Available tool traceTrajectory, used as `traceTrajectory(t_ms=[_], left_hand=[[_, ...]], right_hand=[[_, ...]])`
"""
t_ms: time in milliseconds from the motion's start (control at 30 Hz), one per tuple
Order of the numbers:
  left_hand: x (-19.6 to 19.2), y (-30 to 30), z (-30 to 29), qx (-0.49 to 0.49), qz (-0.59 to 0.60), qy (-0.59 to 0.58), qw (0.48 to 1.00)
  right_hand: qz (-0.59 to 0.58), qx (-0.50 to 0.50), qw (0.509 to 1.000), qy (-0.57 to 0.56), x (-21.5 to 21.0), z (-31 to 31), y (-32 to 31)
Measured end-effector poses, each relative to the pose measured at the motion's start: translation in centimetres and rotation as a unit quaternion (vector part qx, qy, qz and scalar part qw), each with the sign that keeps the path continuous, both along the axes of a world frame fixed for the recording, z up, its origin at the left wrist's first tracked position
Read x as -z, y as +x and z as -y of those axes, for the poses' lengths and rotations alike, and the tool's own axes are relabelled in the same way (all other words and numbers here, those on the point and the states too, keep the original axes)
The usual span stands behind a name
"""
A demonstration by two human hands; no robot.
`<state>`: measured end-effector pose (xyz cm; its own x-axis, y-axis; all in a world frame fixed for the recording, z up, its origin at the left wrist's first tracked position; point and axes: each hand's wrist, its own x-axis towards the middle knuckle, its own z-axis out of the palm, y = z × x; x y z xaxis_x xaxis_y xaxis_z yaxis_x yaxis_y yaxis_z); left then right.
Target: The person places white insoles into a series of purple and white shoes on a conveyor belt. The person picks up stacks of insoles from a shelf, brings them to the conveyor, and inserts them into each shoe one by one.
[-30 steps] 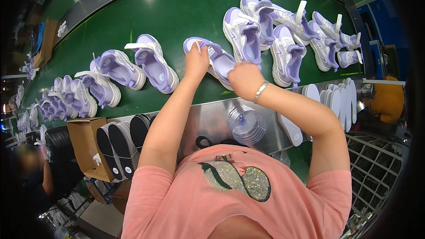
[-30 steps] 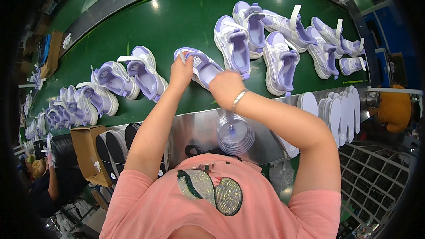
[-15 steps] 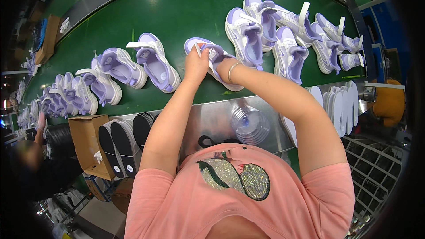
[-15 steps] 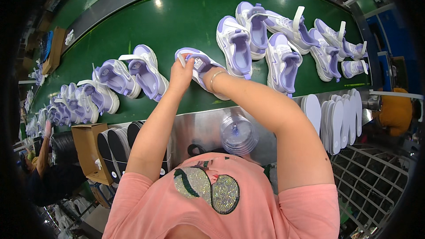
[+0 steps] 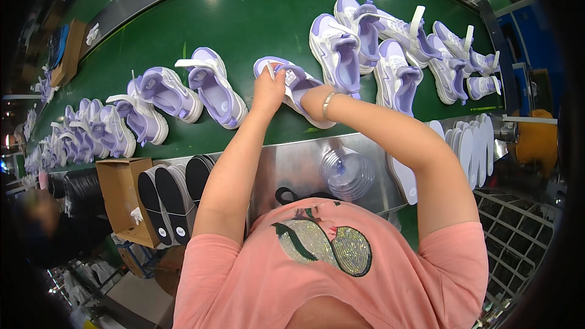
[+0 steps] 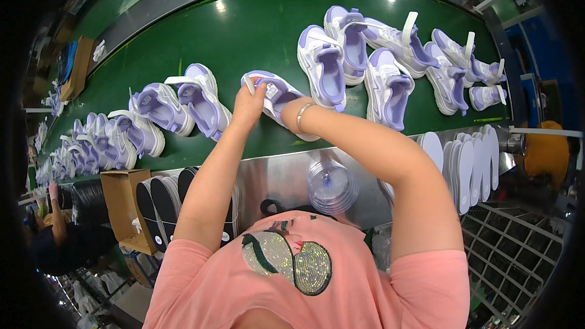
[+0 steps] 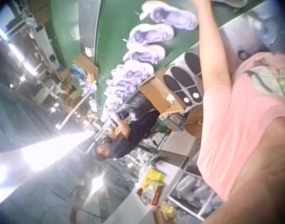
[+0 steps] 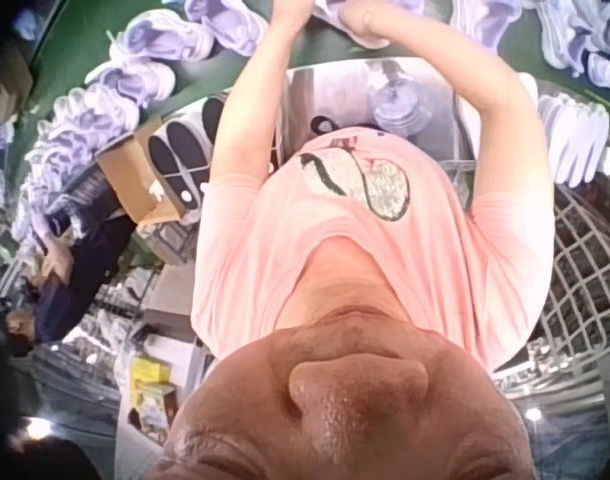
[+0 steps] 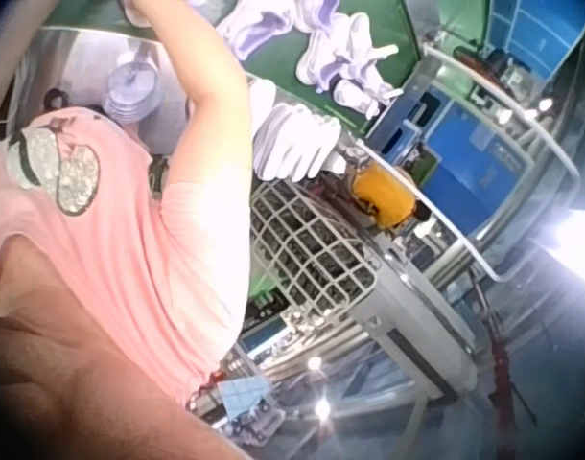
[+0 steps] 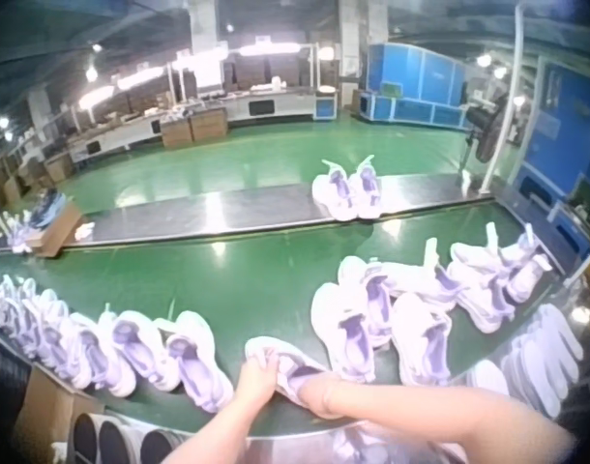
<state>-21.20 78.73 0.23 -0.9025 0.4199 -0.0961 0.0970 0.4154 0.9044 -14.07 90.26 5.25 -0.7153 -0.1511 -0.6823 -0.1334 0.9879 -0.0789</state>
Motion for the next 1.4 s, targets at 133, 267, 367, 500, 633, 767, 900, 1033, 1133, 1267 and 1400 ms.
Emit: traceTrajectory(t_ms=[133,267,367,500,633,767,900,1033,1133,1267,1400], left_hand=[[0.2,0.4,0.0,-0.004,-0.012,0.029,1.0],[0.2,0.8,-0.5,-0.03,0.057,0.056,0.996],[-0.1,0.4,-0.1,-0.03,0.197,0.144,0.969],[-0.3,0.3,0.0,-0.043,0.255,0.177,0.95],[-0.8,0.6,-1.2,-0.096,0.256,0.148,0.95],[0.2,0.1,-1.2,-0.055,0.221,0.135,0.964],[0.1,-1.4,-0.5,-0.035,-0.047,-0.03,0.998],[-4.6,-2.8,1.5,-0.052,-0.246,-0.128,0.959],[-6.6,-3.8,1.8,-0.081,-0.486,-0.219,0.842],[-8.7,0.5,-4.4,0.121,-0.458,-0.082,0.877],[-4.4,5.8,-8.7,0.312,-0.371,-0.099,0.869]], right_hand=[[0.048,-0.025,0.998,-0.029,-3.0,-0.6,2.1],[0.078,-0.035,0.996,-0.024,-0.5,-1.1,2.6],[0.064,-0.001,0.997,-0.052,-0.5,-1.8,2.5],[-0.278,0.025,0.953,-0.118,-1.7,-1.4,1.9],[-0.485,0.004,0.866,-0.123,1.0,-1.8,-0.2],[-0.476,-0.011,0.867,-0.146,1.8,-2.5,-0.8],[-0.376,0.11,0.841,-0.372,-0.6,-2.4,0.9],[-0.313,0.12,0.811,-0.48,-5.8,-3.9,8.9],[-0.296,0.189,0.864,-0.36,-6.2,-4.7,16.0],[-0.295,0.152,0.926,-0.179,-4.2,-3.2,22.0],[-0.389,0.208,0.882,-0.166,-4.0,-3.1,23.5]])
